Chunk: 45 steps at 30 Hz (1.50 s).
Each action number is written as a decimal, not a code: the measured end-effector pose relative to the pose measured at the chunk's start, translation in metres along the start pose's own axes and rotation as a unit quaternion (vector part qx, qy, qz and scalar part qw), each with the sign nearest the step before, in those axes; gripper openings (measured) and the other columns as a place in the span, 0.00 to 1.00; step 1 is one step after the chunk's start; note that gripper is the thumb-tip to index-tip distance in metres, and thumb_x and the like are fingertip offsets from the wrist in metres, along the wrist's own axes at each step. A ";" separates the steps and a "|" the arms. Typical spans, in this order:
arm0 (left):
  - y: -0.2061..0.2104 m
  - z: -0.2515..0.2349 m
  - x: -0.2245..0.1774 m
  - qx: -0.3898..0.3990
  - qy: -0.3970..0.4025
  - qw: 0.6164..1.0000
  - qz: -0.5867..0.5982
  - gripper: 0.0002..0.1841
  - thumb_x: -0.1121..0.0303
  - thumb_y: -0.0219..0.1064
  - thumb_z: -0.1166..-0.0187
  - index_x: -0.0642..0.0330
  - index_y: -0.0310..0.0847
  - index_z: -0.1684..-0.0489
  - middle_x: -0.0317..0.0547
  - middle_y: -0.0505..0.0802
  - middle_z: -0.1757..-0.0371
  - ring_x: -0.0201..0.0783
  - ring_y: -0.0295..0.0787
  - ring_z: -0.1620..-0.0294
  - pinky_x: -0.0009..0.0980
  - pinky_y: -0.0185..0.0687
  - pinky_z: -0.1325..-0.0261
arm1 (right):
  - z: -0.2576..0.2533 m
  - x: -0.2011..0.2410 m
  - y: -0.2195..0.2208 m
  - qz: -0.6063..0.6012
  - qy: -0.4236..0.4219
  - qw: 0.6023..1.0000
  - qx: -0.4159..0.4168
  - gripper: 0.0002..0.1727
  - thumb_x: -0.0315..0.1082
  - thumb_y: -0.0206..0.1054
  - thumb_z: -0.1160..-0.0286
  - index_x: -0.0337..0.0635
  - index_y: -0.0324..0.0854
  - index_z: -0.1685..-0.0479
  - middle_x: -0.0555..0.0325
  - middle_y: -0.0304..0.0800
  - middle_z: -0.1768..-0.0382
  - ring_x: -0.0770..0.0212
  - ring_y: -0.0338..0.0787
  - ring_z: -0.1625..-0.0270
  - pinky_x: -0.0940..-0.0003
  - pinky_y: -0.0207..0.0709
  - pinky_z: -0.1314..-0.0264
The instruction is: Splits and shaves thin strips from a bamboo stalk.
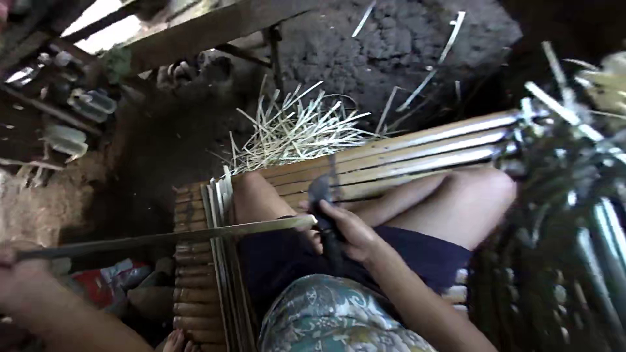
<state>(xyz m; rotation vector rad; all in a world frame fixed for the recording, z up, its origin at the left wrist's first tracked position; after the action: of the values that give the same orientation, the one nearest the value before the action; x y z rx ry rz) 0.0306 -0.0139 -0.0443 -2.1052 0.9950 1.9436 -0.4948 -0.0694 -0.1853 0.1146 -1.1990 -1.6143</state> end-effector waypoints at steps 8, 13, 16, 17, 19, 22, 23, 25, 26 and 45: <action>-0.053 0.053 0.084 -0.146 -0.096 0.984 0.029 0.17 0.64 0.34 0.05 0.54 0.66 0.63 0.32 0.79 0.78 0.20 0.76 0.83 0.12 0.77 0.77 | 0.017 0.004 0.004 -0.006 -0.065 0.996 0.068 0.17 0.31 0.51 0.10 0.37 0.85 0.39 0.52 0.97 0.56 0.68 0.95 0.65 0.77 0.88 0.63; -0.019 0.086 0.070 -0.118 0.004 0.884 -0.453 0.41 0.60 0.62 0.13 0.73 0.42 0.08 0.68 0.61 0.11 0.51 0.58 0.11 0.38 0.59 0.13 | 0.021 0.005 0.000 0.020 -0.093 0.994 0.052 0.16 0.26 0.55 0.14 0.37 0.85 0.37 0.53 0.98 0.58 0.66 0.96 0.64 0.75 0.90 0.60; 0.071 0.151 0.058 0.195 0.126 0.804 -0.547 0.38 0.61 0.61 0.14 0.85 0.51 0.16 0.82 0.63 0.15 0.66 0.60 0.13 0.48 0.57 0.11 | 0.023 0.008 0.003 0.053 -0.109 0.991 0.061 0.15 0.26 0.56 0.15 0.40 0.86 0.39 0.56 0.98 0.57 0.66 0.97 0.62 0.74 0.91 0.57; 0.101 0.181 0.059 0.327 0.107 0.776 -0.529 0.33 0.61 0.59 0.12 0.79 0.58 0.16 0.73 0.68 0.15 0.58 0.66 0.15 0.47 0.64 0.15 | 0.024 0.008 0.005 0.063 -0.111 0.990 0.067 0.15 0.26 0.56 0.15 0.41 0.86 0.39 0.57 0.98 0.58 0.67 0.96 0.62 0.74 0.91 0.56; 0.155 0.240 0.061 0.535 0.055 0.697 -0.473 0.30 0.59 0.62 0.14 0.67 0.67 0.17 0.61 0.79 0.21 0.49 0.79 0.23 0.50 0.76 0.24 | 0.026 0.008 0.010 0.079 -0.115 0.987 0.077 0.15 0.26 0.57 0.16 0.41 0.87 0.40 0.58 0.98 0.59 0.68 0.96 0.62 0.74 0.91 0.57; 0.191 0.293 0.071 0.681 0.069 0.617 -0.387 0.25 0.50 0.62 0.15 0.53 0.82 0.26 0.44 0.94 0.59 0.37 0.91 0.64 0.39 0.88 0.60 | 0.034 0.010 0.013 0.079 -0.132 0.985 0.082 0.15 0.28 0.58 0.15 0.45 0.89 0.41 0.59 0.98 0.59 0.69 0.96 0.64 0.75 0.91 0.58; 0.194 0.296 0.072 0.707 0.052 0.607 -0.359 0.22 0.53 0.60 0.13 0.54 0.84 0.29 0.39 0.93 0.68 0.32 0.87 0.71 0.33 0.85 0.65 | 0.037 0.011 0.010 0.074 -0.134 0.985 0.081 0.14 0.30 0.58 0.14 0.46 0.88 0.40 0.58 0.98 0.58 0.68 0.96 0.64 0.75 0.91 0.59; 0.195 0.294 0.069 0.735 -0.023 0.598 -0.318 0.20 0.58 0.57 0.10 0.55 0.85 0.30 0.31 0.87 0.76 0.20 0.77 0.77 0.17 0.77 0.70 | 0.046 0.014 0.000 0.063 -0.131 0.987 0.065 0.16 0.37 0.55 0.10 0.45 0.86 0.38 0.57 0.98 0.57 0.67 0.97 0.65 0.75 0.91 0.63; 0.193 0.293 0.067 0.743 -0.062 0.592 -0.306 0.20 0.58 0.56 0.09 0.54 0.85 0.29 0.30 0.85 0.77 0.18 0.76 0.78 0.15 0.75 0.70 | 0.050 0.015 -0.005 0.069 -0.128 0.988 0.059 0.18 0.39 0.52 0.09 0.44 0.84 0.36 0.57 0.97 0.56 0.67 0.96 0.65 0.75 0.91 0.64; 0.196 0.306 0.050 0.719 -0.186 0.587 -0.323 0.11 0.52 0.64 0.15 0.44 0.88 0.60 0.19 0.91 0.73 0.12 0.78 0.77 0.09 0.69 0.75 | 0.096 0.032 0.016 0.283 -0.057 0.950 0.122 0.23 0.47 0.42 0.04 0.47 0.79 0.61 0.68 0.90 0.75 0.78 0.84 0.83 0.84 0.80 0.82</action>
<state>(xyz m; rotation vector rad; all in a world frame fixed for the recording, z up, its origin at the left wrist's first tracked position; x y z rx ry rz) -0.3338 -0.0345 -0.0764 -0.7611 0.8983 0.5403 -0.5551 -0.0326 -0.1114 -0.1576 -1.3655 -0.9794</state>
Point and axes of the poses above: each hand's wrist, its own z-axis away from the middle knuckle, its own y-axis out of the palm, x = y × z, the point moved 3 cm from there along -z, towards the middle knuckle
